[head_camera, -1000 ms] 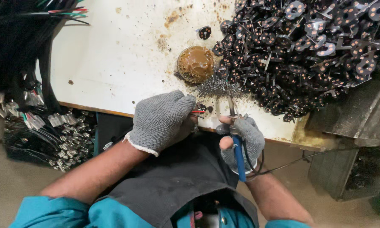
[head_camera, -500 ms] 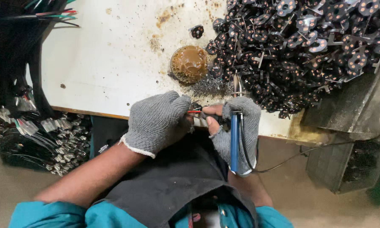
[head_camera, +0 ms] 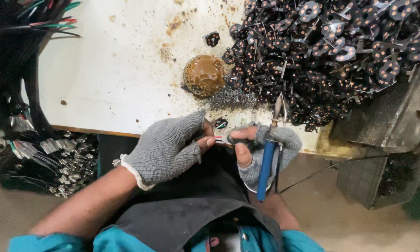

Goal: The person pours small black electrical components from a plastic bag onto the workbench and spreads them into a pile. They then take wires, strip and position the ends, and use a soldering iron to solder wire ends to the components one at a time, placing finished pieces on the pile.

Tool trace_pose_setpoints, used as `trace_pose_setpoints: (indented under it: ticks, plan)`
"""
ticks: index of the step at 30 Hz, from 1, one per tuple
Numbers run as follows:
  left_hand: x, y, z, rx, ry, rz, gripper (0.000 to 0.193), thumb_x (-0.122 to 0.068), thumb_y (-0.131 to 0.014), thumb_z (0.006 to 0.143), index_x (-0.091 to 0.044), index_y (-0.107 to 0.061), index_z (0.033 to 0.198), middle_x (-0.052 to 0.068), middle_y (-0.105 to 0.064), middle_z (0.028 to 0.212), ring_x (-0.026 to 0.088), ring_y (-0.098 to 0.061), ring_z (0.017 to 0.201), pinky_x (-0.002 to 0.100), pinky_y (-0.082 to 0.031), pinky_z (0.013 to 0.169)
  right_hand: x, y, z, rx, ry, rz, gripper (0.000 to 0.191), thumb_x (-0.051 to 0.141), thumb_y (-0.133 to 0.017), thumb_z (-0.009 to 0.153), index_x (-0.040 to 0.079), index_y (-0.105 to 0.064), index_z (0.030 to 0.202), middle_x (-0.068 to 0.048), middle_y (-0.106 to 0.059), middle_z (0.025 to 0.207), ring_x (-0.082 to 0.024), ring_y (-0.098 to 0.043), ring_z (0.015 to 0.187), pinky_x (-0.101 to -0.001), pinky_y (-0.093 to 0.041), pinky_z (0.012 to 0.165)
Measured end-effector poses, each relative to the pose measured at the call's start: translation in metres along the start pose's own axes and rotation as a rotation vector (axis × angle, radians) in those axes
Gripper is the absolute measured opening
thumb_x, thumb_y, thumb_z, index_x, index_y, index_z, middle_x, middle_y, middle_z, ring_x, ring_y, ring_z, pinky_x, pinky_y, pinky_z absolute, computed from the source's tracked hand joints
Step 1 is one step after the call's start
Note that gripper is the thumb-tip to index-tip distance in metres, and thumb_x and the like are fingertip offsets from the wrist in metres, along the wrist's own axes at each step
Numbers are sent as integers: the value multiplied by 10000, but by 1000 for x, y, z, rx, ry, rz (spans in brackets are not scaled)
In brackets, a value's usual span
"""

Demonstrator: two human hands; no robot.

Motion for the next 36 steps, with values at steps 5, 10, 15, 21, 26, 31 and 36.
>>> trace_pose_setpoints:
  ticks: [5,10,15,21,26,31,36]
  plan:
    - [8,-7,3,-38,69,-30,155,-304,-682,905,-154,-716,929,43,-690,680,214,-714,631,369,-529,601,-19,0,-6,185,-98,-188,278,223,-824,904,13,-701,1039,-77,-726,999,-176,-701,927,-294,-569,861]
    - [6,-7,1,-95,-35,-23,134,-270,-753,861,-147,-738,913,49,-681,749,230,-690,666,370,-525,606,-31,-1,-4,193,-113,-242,158,154,-808,931,33,-715,972,-66,-739,940,-155,-714,883,-275,-583,835]
    - [6,-8,-6,-226,-221,95,138,-245,-789,844,-129,-732,891,78,-658,797,284,-676,733,403,-513,620,-10,-2,-3,110,-21,-112,349,165,-788,924,62,-499,1089,-44,-727,924,-132,-711,849,-258,-570,806]
    - [27,-9,-18,-119,16,148,150,-330,-821,795,-183,-792,808,32,-674,667,239,-693,619,380,-510,570,2,-3,-15,145,81,-243,374,74,-796,967,77,-465,1144,-112,-736,936,-181,-736,831,-290,-606,771]
    - [-16,57,-32,-704,-365,357,214,-141,-867,941,-75,-664,922,73,-602,812,287,-615,759,392,-483,686,-1,12,-8,-27,207,-321,523,118,-812,990,70,-358,1246,-85,-727,976,-156,-709,889,-300,-539,915]
    - [6,77,0,-648,-186,220,169,-154,-842,897,-78,-690,901,82,-609,802,238,-628,708,354,-509,674,11,9,6,-43,264,-463,532,129,-829,930,66,-385,1215,-79,-733,942,-173,-703,950,-340,-463,1033]
    - [-1,84,11,-662,-202,289,182,-161,-842,895,-81,-679,909,87,-621,835,257,-639,760,371,-513,713,16,4,12,-29,231,-528,479,74,-852,903,102,-449,1159,-95,-731,939,-199,-719,916,-321,-518,909]
Point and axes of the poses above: each hand's wrist, its own z-axis towards the middle knuckle, its own y-axis out of the back of the hand, x = y × z, the point moved 9 cm from there along z, towards the middle knuckle
